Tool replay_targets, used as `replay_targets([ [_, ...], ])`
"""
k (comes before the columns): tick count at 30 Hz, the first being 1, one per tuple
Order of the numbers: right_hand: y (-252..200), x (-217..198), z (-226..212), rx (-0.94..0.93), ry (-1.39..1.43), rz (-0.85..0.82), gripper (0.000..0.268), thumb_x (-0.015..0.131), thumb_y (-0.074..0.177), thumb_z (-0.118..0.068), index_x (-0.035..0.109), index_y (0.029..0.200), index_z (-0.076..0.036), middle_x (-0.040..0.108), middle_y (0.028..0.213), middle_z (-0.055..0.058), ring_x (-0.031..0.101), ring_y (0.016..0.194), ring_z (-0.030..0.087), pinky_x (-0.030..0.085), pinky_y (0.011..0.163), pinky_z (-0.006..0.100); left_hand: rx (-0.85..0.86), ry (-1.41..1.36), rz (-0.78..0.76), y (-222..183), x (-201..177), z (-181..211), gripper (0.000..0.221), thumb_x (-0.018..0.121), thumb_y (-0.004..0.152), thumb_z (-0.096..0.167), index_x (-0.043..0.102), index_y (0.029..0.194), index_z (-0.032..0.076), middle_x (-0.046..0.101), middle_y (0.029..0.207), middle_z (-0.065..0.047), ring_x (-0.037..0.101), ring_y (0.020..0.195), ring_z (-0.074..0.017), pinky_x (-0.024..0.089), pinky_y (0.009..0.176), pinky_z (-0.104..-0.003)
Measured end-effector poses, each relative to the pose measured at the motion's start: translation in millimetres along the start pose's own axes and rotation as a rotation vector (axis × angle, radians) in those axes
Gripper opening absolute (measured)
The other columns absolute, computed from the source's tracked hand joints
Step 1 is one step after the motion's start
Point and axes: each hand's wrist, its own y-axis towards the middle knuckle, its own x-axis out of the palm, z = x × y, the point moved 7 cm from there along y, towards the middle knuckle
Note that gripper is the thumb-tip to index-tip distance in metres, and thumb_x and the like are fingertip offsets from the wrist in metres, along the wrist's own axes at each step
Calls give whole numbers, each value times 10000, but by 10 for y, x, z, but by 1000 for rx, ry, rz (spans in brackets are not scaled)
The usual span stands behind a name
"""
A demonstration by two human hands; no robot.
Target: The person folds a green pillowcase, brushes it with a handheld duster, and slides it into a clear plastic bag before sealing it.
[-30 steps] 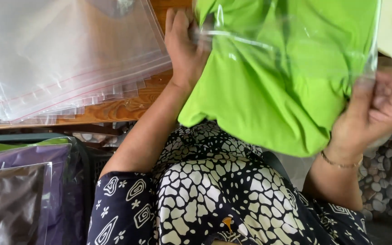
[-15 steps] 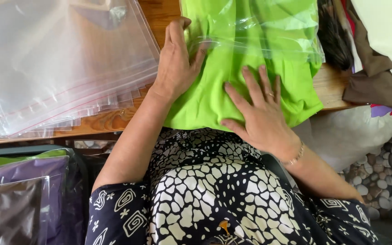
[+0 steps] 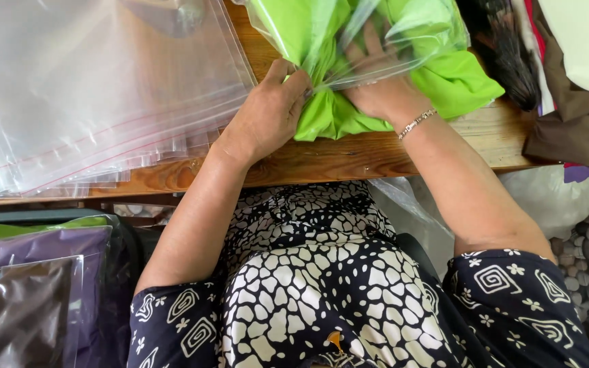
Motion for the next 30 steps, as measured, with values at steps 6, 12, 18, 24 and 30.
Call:
replay_targets([
  [6, 143, 122, 113, -136, -23, 197, 763, 589, 954, -376, 142, 1544, -192, -111, 1506, 135, 145, 1368, 511, 182, 1112, 614, -159, -23, 182, -164, -16, -217, 436, 418, 601, -270, 463, 968, -38, 413, 979, -135, 448, 611, -146, 426, 458, -270],
  [12, -103, 248, 170, -257, -23, 533, 430, 605, 925, -223, 482, 1273, -3, 471, 1270, 256, 458, 1161, 404, 409, 949, 555, -372, 265, 462, -215, -111, -488, 376, 696, 831, 222, 381, 940, 48, 475, 873, -120, 554, 541, -283, 488, 388, -386],
  [18, -267, -139, 679, -260, 489, 1027, 304, 497, 859, 155, 627, 1105, 31, 652, 1052, 174, 602, 990, 300, 459, 899, 402, -304, 169, 464, -200, -18, -467, 289, 590, 749, -33, 414, 958, 60, 530, 884, -108, 560, 569, -265, 459, 431, -381],
  [24, -722, -458, 347, -411, 349, 1283, 354, 481, 846, 223, 520, 1177, 102, 573, 1086, 247, 537, 1050, 387, 468, 925, 451, -87, -4, 342, -168, 181, 51, 279, 546, 728, -139, 458, 973, -41, 506, 848, -114, 532, 641, -205, 528, 519, -279],
  [30, -539, -169, 102, -330, 142, 697, 548, 647, 795, -411, 501, 1206, -78, 412, 1364, 109, 232, 1321, 351, 161, 1075, 594, -19, 330, 213, -319, 301, 114, 168, 605, 748, 110, 469, 847, 109, 433, 826, -58, 599, 596, -323, 530, 511, -392],
])
